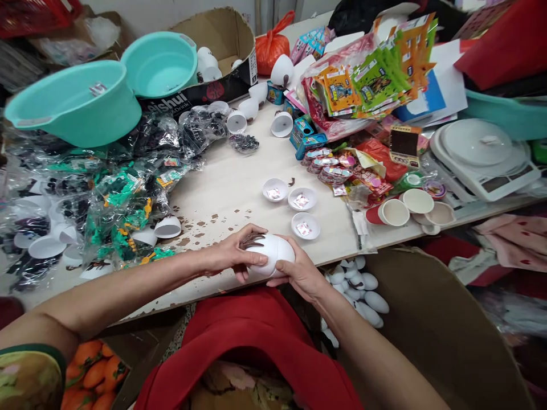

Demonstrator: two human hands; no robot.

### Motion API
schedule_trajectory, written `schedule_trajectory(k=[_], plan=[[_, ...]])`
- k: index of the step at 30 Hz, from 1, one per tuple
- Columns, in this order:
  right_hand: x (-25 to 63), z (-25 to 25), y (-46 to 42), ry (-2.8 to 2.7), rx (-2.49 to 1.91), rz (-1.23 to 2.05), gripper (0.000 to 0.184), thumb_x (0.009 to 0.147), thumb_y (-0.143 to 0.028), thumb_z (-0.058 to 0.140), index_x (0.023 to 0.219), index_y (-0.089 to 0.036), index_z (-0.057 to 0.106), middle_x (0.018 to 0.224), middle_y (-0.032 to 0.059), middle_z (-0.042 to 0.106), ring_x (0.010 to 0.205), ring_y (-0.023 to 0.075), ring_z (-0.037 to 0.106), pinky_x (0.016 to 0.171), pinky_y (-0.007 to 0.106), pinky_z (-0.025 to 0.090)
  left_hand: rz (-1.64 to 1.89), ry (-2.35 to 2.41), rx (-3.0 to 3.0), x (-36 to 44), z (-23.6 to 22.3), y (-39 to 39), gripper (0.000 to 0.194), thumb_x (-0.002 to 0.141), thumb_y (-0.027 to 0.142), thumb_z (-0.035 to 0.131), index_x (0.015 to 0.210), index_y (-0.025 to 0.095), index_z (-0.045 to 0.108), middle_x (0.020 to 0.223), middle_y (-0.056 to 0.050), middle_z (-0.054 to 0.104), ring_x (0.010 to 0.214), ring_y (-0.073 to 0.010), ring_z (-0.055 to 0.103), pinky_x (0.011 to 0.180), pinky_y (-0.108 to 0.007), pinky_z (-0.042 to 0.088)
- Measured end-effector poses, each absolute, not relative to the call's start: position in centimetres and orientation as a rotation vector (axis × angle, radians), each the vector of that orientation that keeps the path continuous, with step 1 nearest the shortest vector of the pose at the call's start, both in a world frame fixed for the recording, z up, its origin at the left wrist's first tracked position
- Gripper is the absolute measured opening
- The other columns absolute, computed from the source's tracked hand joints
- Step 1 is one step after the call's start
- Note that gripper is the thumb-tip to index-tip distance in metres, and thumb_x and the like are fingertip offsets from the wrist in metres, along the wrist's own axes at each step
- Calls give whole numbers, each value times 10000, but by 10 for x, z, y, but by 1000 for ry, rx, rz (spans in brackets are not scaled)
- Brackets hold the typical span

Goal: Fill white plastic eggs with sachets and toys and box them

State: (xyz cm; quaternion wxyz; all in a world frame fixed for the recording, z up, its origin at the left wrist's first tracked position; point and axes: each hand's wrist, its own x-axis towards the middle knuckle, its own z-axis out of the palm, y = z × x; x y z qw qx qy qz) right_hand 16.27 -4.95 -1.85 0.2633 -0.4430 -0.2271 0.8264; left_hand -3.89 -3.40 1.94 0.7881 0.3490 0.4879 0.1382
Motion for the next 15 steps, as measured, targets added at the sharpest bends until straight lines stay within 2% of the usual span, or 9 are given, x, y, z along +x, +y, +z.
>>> schedule_trajectory(k=[3,7,10,12,15], plan=[[164,-14,-53,-703,-1264,2173,745,567,-360,846,1179,-248,436,1052,55,597,804,269,675,438,291,576,428,1161,707,-25,28,-45,649,712,386,764,1246,269,414,943,-13,569,495,-66,569,391,-205,516],[173,-14,-61,-755,-1290,2196,802,526,-344,861,1183,-260,407,1054,55,601,821,278,663,459,317,568,432,1172,750,-18,27,-53,667,694,408,769,1248,258,430,977,-30,573,551,-79,563,402,-200,501],[181,-20,-63,-925,-1285,2072,902,469,-307,900,1214,-267,394,1107,51,596,933,273,632,686,388,582,434,1114,969,-20,21,-49,650,642,347,816,1201,240,502,1030,-37,574,803,-145,598,622,-249,554],[186,-22,-64,-1043,-1266,1985,940,461,-307,910,1246,-262,395,1147,55,589,1011,272,602,842,416,533,459,1084,1103,-21,17,-46,674,616,313,836,1205,242,518,1131,-47,553,983,-185,569,823,-310,528],[188,-22,-73,-1073,-1347,1893,1027,399,-331,929,1265,-243,384,1175,80,577,1031,291,591,886,432,498,495,1083,1097,-18,9,-53,726,629,354,827,1254,248,473,1134,-48,546,988,-185,565,884,-337,488]])
